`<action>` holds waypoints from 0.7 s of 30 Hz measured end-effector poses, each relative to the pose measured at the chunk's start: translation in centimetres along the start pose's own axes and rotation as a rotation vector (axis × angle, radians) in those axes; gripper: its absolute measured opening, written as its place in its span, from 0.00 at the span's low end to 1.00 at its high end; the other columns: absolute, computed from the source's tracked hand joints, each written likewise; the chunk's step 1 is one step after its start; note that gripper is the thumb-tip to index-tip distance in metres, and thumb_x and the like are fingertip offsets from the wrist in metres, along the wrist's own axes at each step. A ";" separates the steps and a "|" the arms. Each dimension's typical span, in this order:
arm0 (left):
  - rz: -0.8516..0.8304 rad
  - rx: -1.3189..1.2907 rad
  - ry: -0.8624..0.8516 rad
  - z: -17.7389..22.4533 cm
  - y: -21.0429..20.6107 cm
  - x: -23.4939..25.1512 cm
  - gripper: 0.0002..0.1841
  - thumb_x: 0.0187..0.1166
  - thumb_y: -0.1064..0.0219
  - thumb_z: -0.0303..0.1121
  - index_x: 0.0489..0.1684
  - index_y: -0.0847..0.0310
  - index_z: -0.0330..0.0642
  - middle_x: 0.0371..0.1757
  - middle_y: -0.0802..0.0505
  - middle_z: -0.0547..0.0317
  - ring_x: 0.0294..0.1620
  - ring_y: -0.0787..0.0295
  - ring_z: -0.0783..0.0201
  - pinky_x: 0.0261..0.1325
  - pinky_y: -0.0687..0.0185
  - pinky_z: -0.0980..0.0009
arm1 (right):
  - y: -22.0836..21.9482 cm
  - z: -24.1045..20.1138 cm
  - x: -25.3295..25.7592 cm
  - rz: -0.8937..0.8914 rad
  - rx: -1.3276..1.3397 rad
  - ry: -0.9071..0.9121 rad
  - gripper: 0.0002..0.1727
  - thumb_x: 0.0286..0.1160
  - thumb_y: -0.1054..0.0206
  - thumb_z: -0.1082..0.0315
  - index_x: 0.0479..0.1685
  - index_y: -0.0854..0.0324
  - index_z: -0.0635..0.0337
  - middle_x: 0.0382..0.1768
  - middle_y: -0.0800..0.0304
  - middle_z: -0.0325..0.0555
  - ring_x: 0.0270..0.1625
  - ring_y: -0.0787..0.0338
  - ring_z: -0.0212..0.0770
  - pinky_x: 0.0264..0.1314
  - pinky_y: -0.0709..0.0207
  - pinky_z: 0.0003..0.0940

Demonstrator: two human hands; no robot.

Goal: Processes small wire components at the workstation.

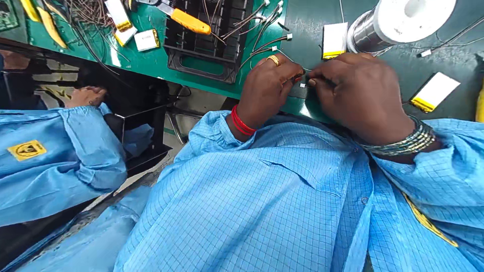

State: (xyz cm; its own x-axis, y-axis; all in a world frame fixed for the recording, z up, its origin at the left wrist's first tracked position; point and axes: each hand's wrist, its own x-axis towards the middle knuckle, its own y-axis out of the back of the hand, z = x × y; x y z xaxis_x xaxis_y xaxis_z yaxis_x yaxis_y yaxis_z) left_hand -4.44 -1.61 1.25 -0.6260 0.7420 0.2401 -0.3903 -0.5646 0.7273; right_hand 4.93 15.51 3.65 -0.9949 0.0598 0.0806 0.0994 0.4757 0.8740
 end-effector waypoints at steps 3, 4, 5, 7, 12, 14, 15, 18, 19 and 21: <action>-0.047 -0.016 0.001 -0.1 -0.2 0.4 0.08 0.77 0.32 0.25 0.38 0.04 0.41 0.43 0.06 0.47 0.48 0.09 0.53 0.53 0.16 0.58 | -0.2 -0.4 0.5 -0.020 -0.055 -0.038 0.10 0.78 0.36 0.68 0.37 0.11 0.64 0.34 0.10 0.62 0.44 0.08 0.66 0.41 0.23 0.60; -0.056 -0.019 -0.010 0.0 -0.3 0.6 0.08 0.76 0.32 0.24 0.37 0.04 0.40 0.42 0.06 0.46 0.48 0.08 0.51 0.53 0.16 0.56 | -0.2 -0.4 0.6 -0.025 -0.074 -0.036 0.10 0.77 0.36 0.68 0.36 0.11 0.64 0.33 0.10 0.62 0.43 0.09 0.67 0.38 0.23 0.61; -0.062 -0.009 -0.030 0.0 -0.2 0.8 0.07 0.75 0.32 0.23 0.37 0.05 0.39 0.42 0.06 0.44 0.48 0.07 0.49 0.54 0.15 0.54 | -0.1 -0.5 0.7 -0.027 -0.094 -0.019 0.10 0.75 0.37 0.69 0.34 0.13 0.65 0.32 0.12 0.63 0.41 0.10 0.68 0.36 0.24 0.63; -0.082 0.055 -0.059 0.4 0.0 0.9 0.07 0.74 0.32 0.22 0.36 0.06 0.38 0.41 0.06 0.43 0.48 0.07 0.45 0.52 0.13 0.51 | -0.3 -0.8 0.9 -0.018 -0.139 0.042 0.11 0.73 0.39 0.69 0.27 0.18 0.68 0.28 0.15 0.66 0.37 0.11 0.72 0.30 0.27 0.65; -0.186 0.175 -0.009 1.7 0.0 1.2 0.10 0.75 0.33 0.20 0.45 0.07 0.35 0.47 0.06 0.43 0.51 0.08 0.44 0.52 0.14 0.52 | -0.8 -0.9 0.8 -0.055 -0.268 0.098 0.13 0.70 0.40 0.70 0.28 0.22 0.77 0.33 0.16 0.76 0.40 0.13 0.81 0.34 0.27 0.73; -0.220 0.167 0.025 1.7 -0.2 1.3 0.11 0.77 0.36 0.20 0.51 0.09 0.33 0.51 0.07 0.40 0.56 0.09 0.41 0.57 0.15 0.50 | -1.0 -0.6 0.6 -0.007 -0.282 0.127 0.16 0.71 0.41 0.66 0.28 0.22 0.76 0.31 0.16 0.76 0.38 0.12 0.80 0.32 0.27 0.71; -0.228 0.142 0.035 1.6 -0.2 1.4 0.11 0.77 0.36 0.20 0.51 0.10 0.31 0.52 0.07 0.38 0.58 0.10 0.40 0.60 0.16 0.50 | -1.1 -0.4 0.5 0.036 -0.273 0.134 0.19 0.73 0.44 0.63 0.28 0.22 0.74 0.30 0.16 0.74 0.36 0.12 0.78 0.31 0.27 0.70; -0.243 0.006 0.082 1.6 0.7 1.4 0.10 0.78 0.36 0.21 0.51 0.12 0.28 0.53 0.08 0.36 0.61 0.12 0.40 0.67 0.20 0.51 | -0.2 0.0 -0.4 0.077 -0.152 0.088 0.21 0.78 0.50 0.62 0.32 0.21 0.73 0.30 0.16 0.70 0.33 0.12 0.73 0.28 0.28 0.66; -0.199 -0.044 0.062 1.8 0.9 1.1 0.10 0.76 0.36 0.21 0.49 0.12 0.27 0.50 0.09 0.35 0.59 0.11 0.41 0.65 0.20 0.52 | 0.2 0.2 -0.9 0.081 -0.094 0.065 0.20 0.78 0.52 0.64 0.34 0.22 0.74 0.31 0.17 0.70 0.32 0.14 0.70 0.28 0.28 0.64; -0.097 -0.158 -0.009 2.2 0.9 0.7 0.08 0.76 0.37 0.20 0.44 0.12 0.25 0.44 0.09 0.37 0.52 0.10 0.43 0.61 0.18 0.54 | 0.8 0.7 -2.1 0.115 0.038 0.035 0.18 0.80 0.51 0.67 0.35 0.23 0.76 0.29 0.19 0.67 0.30 0.17 0.59 0.31 0.28 0.53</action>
State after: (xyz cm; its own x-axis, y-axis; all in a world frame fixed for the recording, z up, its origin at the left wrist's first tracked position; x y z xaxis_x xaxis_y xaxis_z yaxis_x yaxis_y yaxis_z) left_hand -3.74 -0.77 3.50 -0.5740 0.7988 0.1800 -0.5505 -0.5392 0.6373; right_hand 7.09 16.37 3.86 -0.9767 0.0859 0.1964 0.2128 0.5005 0.8392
